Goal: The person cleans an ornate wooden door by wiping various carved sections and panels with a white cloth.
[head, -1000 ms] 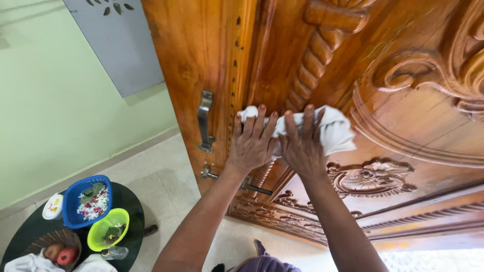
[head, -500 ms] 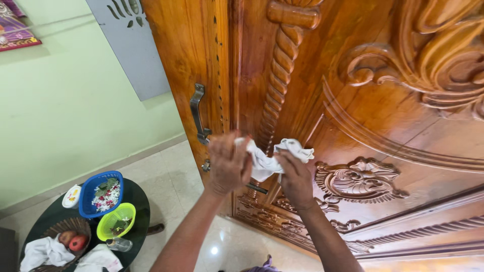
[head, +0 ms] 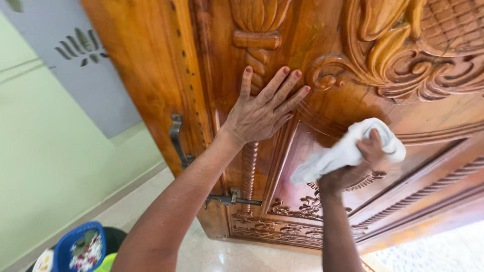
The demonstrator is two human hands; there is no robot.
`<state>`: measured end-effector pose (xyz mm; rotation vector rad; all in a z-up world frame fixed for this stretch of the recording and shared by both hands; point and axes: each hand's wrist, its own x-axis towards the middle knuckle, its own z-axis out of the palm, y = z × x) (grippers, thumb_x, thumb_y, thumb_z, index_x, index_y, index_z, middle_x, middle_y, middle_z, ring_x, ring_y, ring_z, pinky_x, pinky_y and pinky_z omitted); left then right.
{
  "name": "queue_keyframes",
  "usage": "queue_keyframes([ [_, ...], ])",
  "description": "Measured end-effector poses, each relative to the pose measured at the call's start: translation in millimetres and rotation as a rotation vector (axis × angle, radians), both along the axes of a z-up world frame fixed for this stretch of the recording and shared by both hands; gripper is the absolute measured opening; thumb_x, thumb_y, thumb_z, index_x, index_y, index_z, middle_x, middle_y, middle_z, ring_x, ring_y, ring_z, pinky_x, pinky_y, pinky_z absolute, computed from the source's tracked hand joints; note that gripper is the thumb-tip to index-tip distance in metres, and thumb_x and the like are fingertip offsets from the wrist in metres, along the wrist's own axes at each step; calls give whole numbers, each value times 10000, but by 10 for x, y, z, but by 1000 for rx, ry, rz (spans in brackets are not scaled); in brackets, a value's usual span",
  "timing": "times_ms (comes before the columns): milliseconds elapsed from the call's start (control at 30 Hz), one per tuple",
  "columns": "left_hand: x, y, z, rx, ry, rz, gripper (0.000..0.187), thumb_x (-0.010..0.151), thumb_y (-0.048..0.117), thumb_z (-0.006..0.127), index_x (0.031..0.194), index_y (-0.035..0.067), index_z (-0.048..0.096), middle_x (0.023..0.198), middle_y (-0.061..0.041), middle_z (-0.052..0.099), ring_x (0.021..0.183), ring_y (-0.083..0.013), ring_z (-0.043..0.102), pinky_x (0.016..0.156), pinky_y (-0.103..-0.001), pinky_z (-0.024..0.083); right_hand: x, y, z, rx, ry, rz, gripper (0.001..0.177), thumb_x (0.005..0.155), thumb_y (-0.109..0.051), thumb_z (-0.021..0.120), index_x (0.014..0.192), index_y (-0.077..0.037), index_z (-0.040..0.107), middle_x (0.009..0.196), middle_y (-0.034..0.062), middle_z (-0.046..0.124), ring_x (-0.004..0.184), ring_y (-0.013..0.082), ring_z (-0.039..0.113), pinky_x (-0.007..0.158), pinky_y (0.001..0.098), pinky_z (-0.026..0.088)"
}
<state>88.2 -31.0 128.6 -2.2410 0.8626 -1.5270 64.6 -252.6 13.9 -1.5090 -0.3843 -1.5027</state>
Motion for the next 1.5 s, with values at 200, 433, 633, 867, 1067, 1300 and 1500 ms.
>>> queue_keyframes([
  [200, 49, -2, -199, 147, -47, -48, 635, 1158, 435, 406, 1700, 117, 316, 1744, -79, 251, 1604, -250, 221, 1278, -588, 114, 360, 790, -286, -239, 115, -553, 597, 1056, -167, 400, 1619, -52, 238, 1699, 228, 179, 1616, 452, 73, 1311, 635, 113],
  [433, -3, 27, -204, 130, -96, -64, 630, 1156, 468, 358, 1690, 135, 332, 1733, -50, 272, 1591, -217, 260, 1286, -533, 126, 446, 756, -1023, -398, 271, -475, 728, 891, -131, 513, 1576, 1, 303, 1687, 231, 175, 1576, 519, 189, 1311, 636, 188],
  [633, 98, 19, -281, 145, -84, -73, 666, 1164, 555, 353, 1691, 146, 340, 1735, -47, 277, 1593, -216, 255, 1276, -556, 127, 375, 577, -896, 387, 460, -224, 680, 934, -228, 563, 1559, -62, 355, 1569, 245, 370, 1420, 517, 363, 1199, 598, 299],
  [867, 145, 46, -235, 195, -133, -149, 641, 1051, 439, 418, 1659, 242, 370, 1703, -41, 309, 1566, -240, 276, 1260, -605, 126, 627, 735, -153, 560, 594, -176, 645, 968, -305, 550, 1571, -124, 409, 1410, 248, 587, 1215, 544, 537, 1041, 580, 432],
  [1067, 54, 95, -158, 195, 36, -301, 660, 982, 430, 435, 1579, 154, 486, 1655, -87, 401, 1535, -259, 336, 1218, -604, 131, 371, 284, -817, -463, 338, -717, 526, 966, -184, 612, 1469, -60, 521, 1482, 322, 472, 1375, 524, 457, 1162, 577, 376],
  [1300, 40, 73, -124, 156, -37, -287, 591, 1020, 430, 464, 1560, 193, 513, 1655, -66, 403, 1542, -245, 330, 1258, -581, 117, 59, 184, -481, -425, 244, -390, 478, 975, -69, 512, 1448, 1, 523, 1565, 276, 441, 1474, 505, 438, 1250, 568, 356],
  [1500, 47, 83, -204, 171, -52, -252, 587, 1030, 463, 452, 1564, 223, 487, 1663, -46, 390, 1542, -231, 323, 1259, -582, 114, -115, 403, -296, -490, 433, -402, 724, 1011, -457, 469, 1561, -6, 336, 1653, 313, 202, 1550, 496, 186, 1250, 607, 137],
])
